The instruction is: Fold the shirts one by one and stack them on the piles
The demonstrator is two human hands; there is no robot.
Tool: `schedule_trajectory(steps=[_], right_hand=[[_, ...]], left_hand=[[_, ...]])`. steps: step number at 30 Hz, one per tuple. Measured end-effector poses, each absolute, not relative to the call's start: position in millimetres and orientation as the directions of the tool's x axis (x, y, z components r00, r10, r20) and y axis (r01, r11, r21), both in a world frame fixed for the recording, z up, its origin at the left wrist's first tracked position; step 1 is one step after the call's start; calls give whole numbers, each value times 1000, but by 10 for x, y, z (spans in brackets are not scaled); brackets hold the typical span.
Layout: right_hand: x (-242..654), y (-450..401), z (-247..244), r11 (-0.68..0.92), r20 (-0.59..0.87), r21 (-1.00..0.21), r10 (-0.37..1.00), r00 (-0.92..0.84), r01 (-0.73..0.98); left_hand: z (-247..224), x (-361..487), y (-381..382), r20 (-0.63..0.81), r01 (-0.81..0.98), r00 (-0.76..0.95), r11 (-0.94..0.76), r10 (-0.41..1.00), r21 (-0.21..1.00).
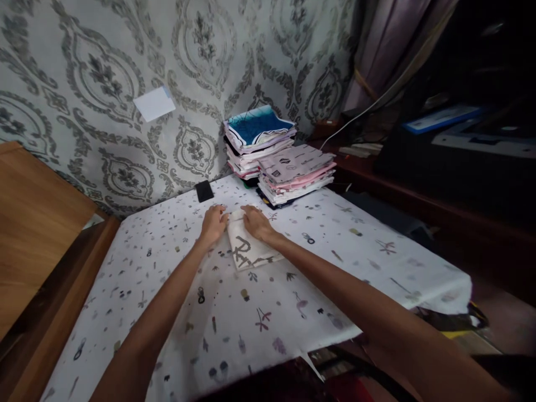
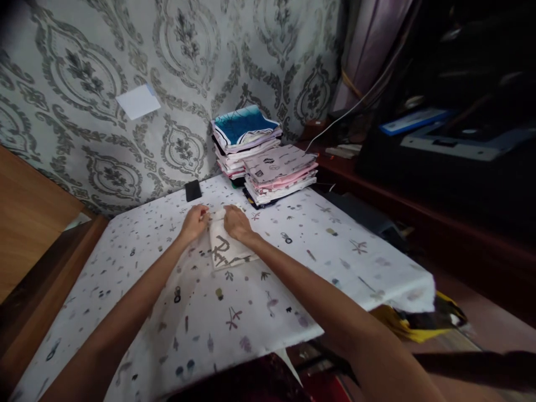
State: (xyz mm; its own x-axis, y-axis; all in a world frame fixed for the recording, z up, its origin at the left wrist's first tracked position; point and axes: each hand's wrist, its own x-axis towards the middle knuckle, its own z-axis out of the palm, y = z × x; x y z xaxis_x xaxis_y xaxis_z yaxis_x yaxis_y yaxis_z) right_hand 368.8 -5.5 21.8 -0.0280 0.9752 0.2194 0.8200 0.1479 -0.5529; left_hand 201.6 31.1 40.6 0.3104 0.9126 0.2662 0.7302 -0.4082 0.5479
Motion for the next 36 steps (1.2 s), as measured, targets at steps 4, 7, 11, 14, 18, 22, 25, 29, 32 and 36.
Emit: schedule_trajectory(steps=[4, 7, 11, 14, 18, 22, 25, 29, 32, 36], right_hand=[[3639, -123, 122, 178, 215, -483, 973, -81, 857], [3642, -147, 94, 189, 221, -453, 971, -96, 871], [3626, -160, 95, 178, 193, -409, 975, -106, 895], [3606, -161, 79, 174, 157, -353, 980, -125, 919], [3597, -140, 8, 213, 159, -302, 972, -172, 929], [3596, -128, -48, 239, 184, -295, 964, -191, 925], [3588, -134, -51, 224, 168, -306, 969, -179, 925], [3575, -130, -37, 214, 140, -364, 975, -174, 907], [3567, -127, -23, 202, 108, -383, 979, -174, 901], [3564, -135, 7, 198, 107, -379, 980, -170, 904]], left_hand=[[299, 1983, 754, 162, 707, 356, -379, 920, 598], [248, 2003, 837, 119, 652, 453, -420, 883, 631], [264, 1995, 870, 120, 582, 560, -492, 820, 647], [267, 1977, 906, 136, 569, 603, -544, 786, 617], [228, 1995, 964, 167, 618, 607, -593, 777, 517], [236, 2030, 999, 187, 680, 578, -595, 794, 429], [312, 1976, 878, 209, 730, 524, -562, 826, 390], [482, 1794, 252, 311, 713, 524, -608, 793, 350], [545, 1685, -476, 278, 559, 735, -785, 619, 269], [433, 1696, -1144, 128, 466, 883, -877, 452, -120]])
